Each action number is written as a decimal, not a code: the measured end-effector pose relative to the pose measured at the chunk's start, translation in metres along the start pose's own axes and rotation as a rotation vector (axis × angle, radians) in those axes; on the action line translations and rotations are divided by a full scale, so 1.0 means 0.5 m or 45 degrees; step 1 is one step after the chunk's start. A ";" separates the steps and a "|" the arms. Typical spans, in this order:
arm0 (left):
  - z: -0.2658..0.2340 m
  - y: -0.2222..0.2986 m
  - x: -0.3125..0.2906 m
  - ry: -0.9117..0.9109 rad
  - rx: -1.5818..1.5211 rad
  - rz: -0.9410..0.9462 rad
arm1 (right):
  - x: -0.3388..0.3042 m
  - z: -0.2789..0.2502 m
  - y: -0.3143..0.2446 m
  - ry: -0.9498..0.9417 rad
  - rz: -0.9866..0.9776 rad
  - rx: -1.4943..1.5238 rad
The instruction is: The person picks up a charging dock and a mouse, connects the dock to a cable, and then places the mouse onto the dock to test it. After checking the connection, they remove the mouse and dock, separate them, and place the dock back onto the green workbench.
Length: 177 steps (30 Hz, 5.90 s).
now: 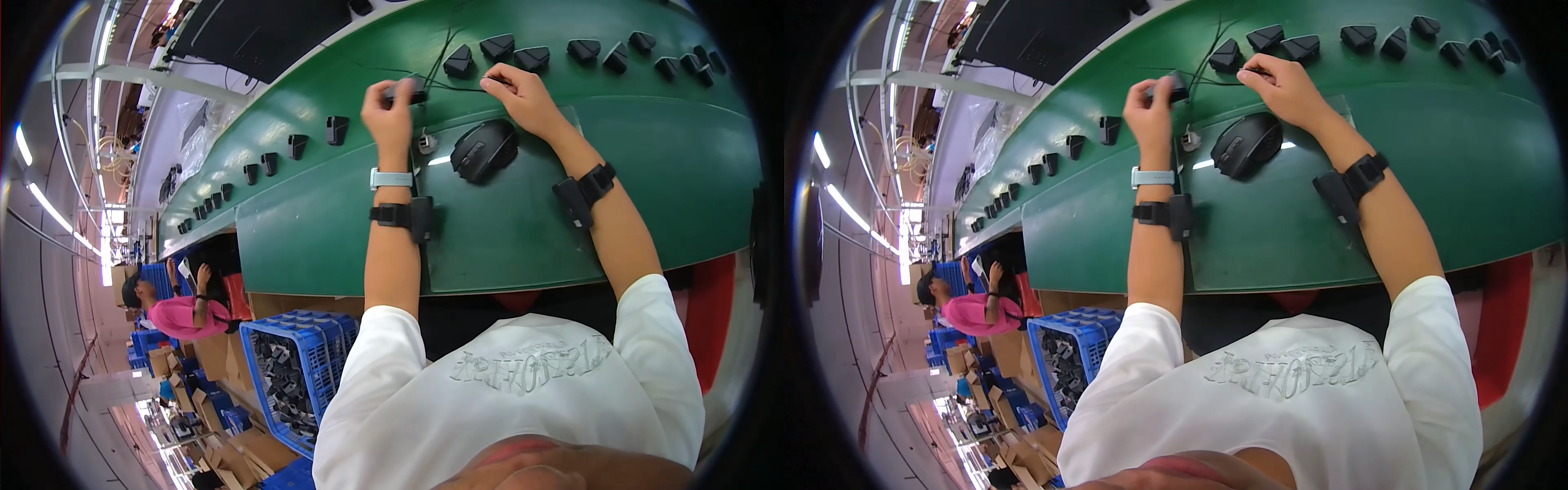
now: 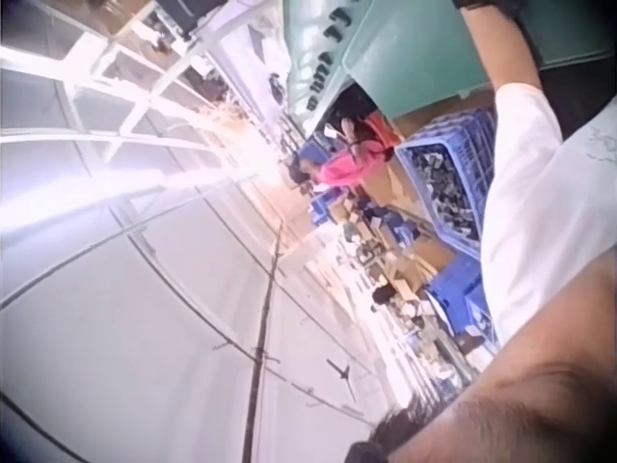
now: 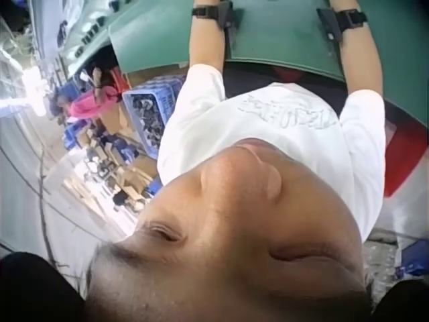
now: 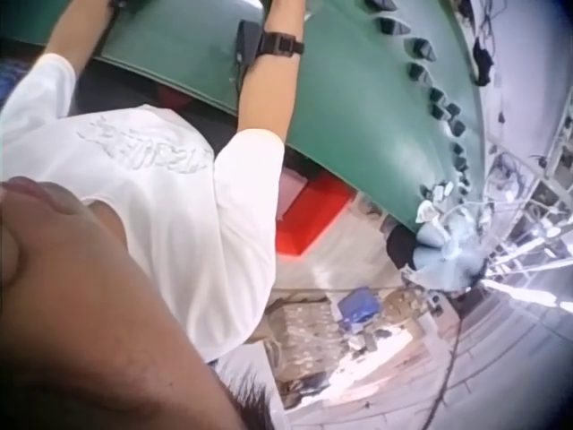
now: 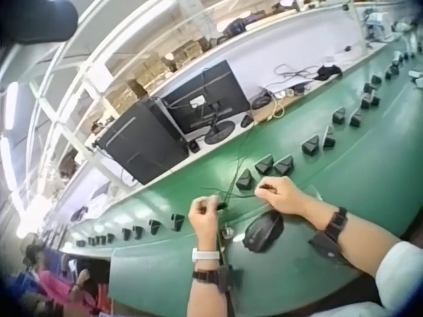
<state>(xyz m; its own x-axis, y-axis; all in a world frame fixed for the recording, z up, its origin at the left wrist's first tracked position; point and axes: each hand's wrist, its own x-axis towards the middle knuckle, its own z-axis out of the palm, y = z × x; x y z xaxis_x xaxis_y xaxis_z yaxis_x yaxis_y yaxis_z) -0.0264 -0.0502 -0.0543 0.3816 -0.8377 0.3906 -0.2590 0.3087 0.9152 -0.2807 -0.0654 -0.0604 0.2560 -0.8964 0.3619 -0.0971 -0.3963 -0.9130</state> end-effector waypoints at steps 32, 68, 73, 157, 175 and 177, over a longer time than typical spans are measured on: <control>0.101 0.074 -0.005 -0.750 -0.971 -0.421 | 0.005 -0.010 0.011 0.075 -0.114 0.018; 0.084 0.019 -0.036 -0.434 -0.569 -0.178 | -0.007 -0.017 -0.002 0.046 -0.410 -0.008; 0.077 -0.007 -0.016 -0.280 -1.043 -0.283 | -0.018 -0.010 -0.002 -0.863 -0.381 -0.219; 0.106 0.001 -0.044 -0.354 -0.300 0.035 | -0.004 -0.014 0.029 -0.225 -0.094 0.025; 0.121 -0.001 -0.049 -0.509 -0.203 0.154 | 0.013 -0.004 0.034 0.235 -0.592 -0.584; 0.122 -0.001 -0.050 -0.513 -0.239 0.167 | 0.015 -0.004 0.042 0.240 -0.613 -0.602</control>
<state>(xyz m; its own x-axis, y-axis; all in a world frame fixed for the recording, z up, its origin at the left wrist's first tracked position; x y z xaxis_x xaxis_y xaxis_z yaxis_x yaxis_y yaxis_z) -0.0898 -0.0569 -0.0703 -0.0284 -0.8829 0.4688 -0.1025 0.4690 0.8772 -0.2829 -0.0808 -0.0763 0.2084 -0.6014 0.7713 -0.4335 -0.7637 -0.4784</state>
